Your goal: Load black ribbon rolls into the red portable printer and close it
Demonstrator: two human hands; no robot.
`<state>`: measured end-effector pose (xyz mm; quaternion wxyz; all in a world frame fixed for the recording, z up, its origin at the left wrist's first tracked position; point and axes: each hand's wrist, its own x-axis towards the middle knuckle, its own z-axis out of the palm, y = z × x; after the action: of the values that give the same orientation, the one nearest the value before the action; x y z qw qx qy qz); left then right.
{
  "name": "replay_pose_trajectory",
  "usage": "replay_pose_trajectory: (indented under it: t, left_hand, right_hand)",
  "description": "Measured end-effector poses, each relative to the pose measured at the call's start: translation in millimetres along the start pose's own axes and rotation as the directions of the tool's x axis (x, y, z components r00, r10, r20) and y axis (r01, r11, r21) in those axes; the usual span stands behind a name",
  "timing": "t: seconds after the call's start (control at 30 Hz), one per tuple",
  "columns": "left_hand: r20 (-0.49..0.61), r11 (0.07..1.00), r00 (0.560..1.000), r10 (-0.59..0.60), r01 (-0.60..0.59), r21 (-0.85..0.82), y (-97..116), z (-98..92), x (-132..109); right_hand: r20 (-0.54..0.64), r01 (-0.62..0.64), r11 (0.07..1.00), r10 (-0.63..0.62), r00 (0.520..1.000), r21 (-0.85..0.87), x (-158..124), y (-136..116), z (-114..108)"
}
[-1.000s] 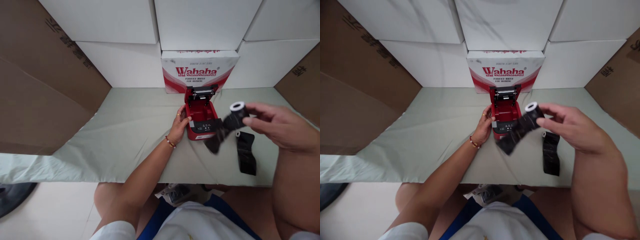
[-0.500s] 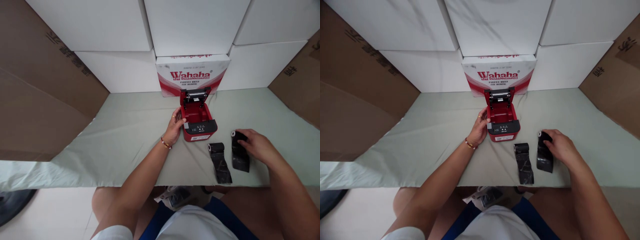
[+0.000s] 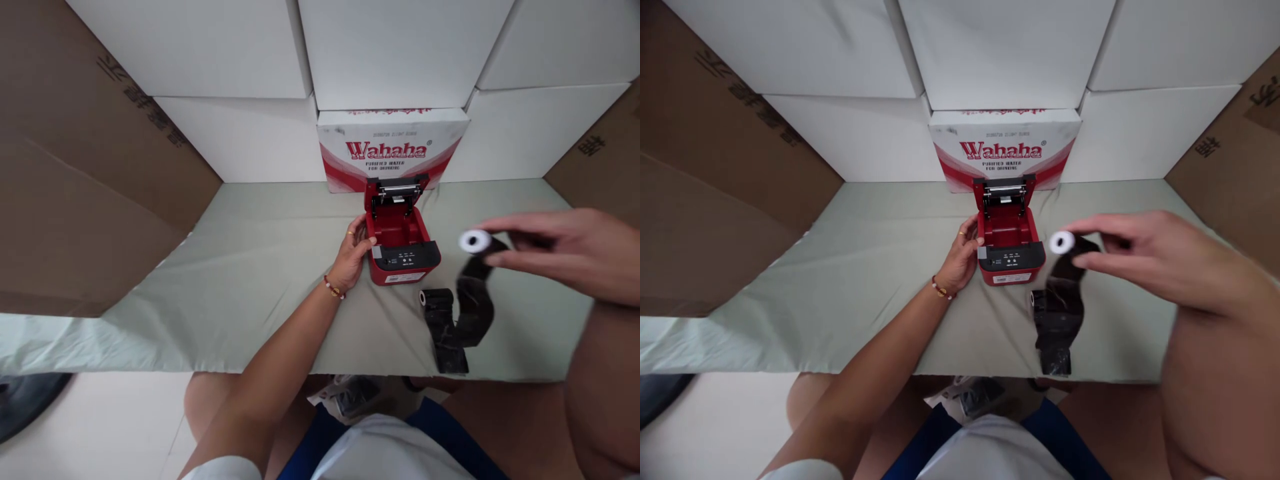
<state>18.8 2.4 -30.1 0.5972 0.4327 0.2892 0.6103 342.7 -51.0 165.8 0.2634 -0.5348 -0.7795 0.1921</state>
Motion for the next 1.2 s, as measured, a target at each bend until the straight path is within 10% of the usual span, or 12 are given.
replay_pose_trajectory:
  t: [0.07,0.3,0.6,0.8,0.9,1.0,1.2]
  left_hand:
    - [-0.001,1.0,1.0,0.003,-0.003,0.003,1.1,0.6,-1.2]
    - [-0.046,1.0,0.999,-0.009,0.009,-0.005,6.2,3.8,-4.9]
    - [-0.054,0.999,0.999,0.009,-0.006,0.05,3.6,5.3,-7.3]
    - [-0.164,0.927,0.973,0.165,-0.096,0.364,4.2,8.4,-17.4]
    - [-0.146,0.708,0.892,0.428,-0.231,0.668,15.7,12.6,-30.1]
    - [0.153,0.336,0.774,0.614,-0.432,0.837,30.8,22.6,-45.9]
    - [0.594,-0.09,0.57,0.568,-0.674,0.733,39.1,46.5,-63.1]
  right_hand:
    - [0.194,0.074,0.996,-0.064,0.979,-0.048,34.3,-28.4,34.0]
    - [0.266,0.047,0.85,0.111,0.957,-0.524,93.2,-66.3,130.4]
    - [0.318,0.147,0.878,0.006,0.948,-0.455,117.6,-47.0,142.0]
    - [0.182,0.333,0.933,-0.307,0.934,-0.135,84.1,-28.7,118.9]
    - [0.061,0.481,0.877,-0.479,0.875,-0.008,48.1,-20.4,110.6]
    - [0.011,0.554,0.832,-0.554,0.832,0.04,19.9,-7.9,113.0]
    - [-0.038,0.568,0.816,-0.568,0.822,0.102,7.2,16.8,117.0]
